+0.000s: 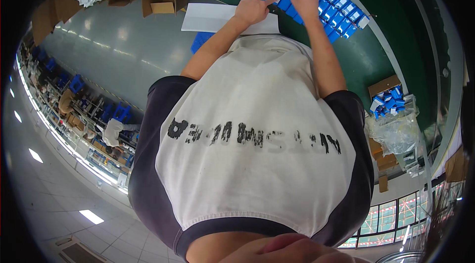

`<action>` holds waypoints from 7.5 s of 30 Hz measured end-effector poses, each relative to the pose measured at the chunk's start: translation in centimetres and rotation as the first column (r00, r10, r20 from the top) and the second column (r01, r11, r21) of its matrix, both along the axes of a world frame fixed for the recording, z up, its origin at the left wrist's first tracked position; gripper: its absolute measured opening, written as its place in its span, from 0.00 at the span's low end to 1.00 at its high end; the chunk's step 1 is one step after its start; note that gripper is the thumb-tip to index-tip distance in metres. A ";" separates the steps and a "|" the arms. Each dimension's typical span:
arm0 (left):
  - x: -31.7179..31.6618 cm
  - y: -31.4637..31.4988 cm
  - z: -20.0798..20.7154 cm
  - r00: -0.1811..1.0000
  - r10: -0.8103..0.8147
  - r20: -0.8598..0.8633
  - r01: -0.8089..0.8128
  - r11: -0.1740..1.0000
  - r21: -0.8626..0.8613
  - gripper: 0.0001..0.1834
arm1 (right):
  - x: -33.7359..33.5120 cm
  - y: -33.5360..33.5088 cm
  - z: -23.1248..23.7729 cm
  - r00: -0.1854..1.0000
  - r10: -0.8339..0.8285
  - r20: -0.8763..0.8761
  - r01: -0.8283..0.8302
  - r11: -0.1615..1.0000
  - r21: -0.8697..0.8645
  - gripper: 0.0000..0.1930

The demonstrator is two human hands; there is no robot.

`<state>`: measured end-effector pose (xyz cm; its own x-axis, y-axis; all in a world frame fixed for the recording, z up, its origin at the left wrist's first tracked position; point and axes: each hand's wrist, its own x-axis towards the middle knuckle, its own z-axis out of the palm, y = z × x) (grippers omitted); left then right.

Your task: The person repeatedly picks small blue and white boxes from a green table, places them into white paper envelopes, folds the envelopes closed, and sets them aside. The person also gathers remaining boxes and places them into a cardboard box.

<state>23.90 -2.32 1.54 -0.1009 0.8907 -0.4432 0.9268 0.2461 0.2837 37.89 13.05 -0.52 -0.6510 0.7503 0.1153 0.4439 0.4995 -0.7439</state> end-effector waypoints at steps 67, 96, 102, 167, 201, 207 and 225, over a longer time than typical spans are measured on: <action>1.4 2.9 -2.2 0.931 0.221 0.289 -0.293 0.926 0.237 0.30 | 0.9 1.1 -1.2 0.969 0.240 0.064 -0.236 0.970 -0.067 0.19; 1.7 5.0 -0.9 0.742 0.375 0.556 -0.574 0.783 0.238 0.22 | -2.2 8.8 -0.7 0.978 -0.116 0.171 0.117 0.993 0.003 0.08; 1.7 5.9 -1.6 0.803 0.349 0.484 -0.516 0.813 0.270 0.19 | -2.1 10.4 -2.7 0.940 -0.054 0.338 0.034 0.997 0.064 0.08; 2.3 9.1 -3.7 0.967 0.085 0.240 -0.131 0.975 0.180 0.25 | 2.2 11.5 -4.8 0.975 0.030 0.221 -0.017 0.998 -0.061 0.06; 3.5 4.4 8.5 0.044 0.392 0.919 -0.867 0.472 -0.160 0.24 | 0.8 -1.1 12.2 0.909 -0.386 -0.153 0.157 0.662 -0.733 0.16; 4.2 5.2 8.6 -0.067 0.264 0.962 -0.873 0.451 -0.185 0.13 | -0.1 -3.4 9.7 0.865 -0.466 -0.184 0.242 0.711 -0.660 0.17; 3.0 6.1 9.2 -0.436 0.222 0.872 -0.698 0.529 -0.483 0.27 | -0.5 -3.7 13.5 0.911 -0.364 -0.192 0.223 0.829 -0.514 0.18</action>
<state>26.87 3.77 10.76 -0.3257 0.8118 -0.4846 -0.7369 0.1032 0.6681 37.35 9.30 12.94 -0.3862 0.9077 -0.1640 0.2582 -0.0643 -0.9639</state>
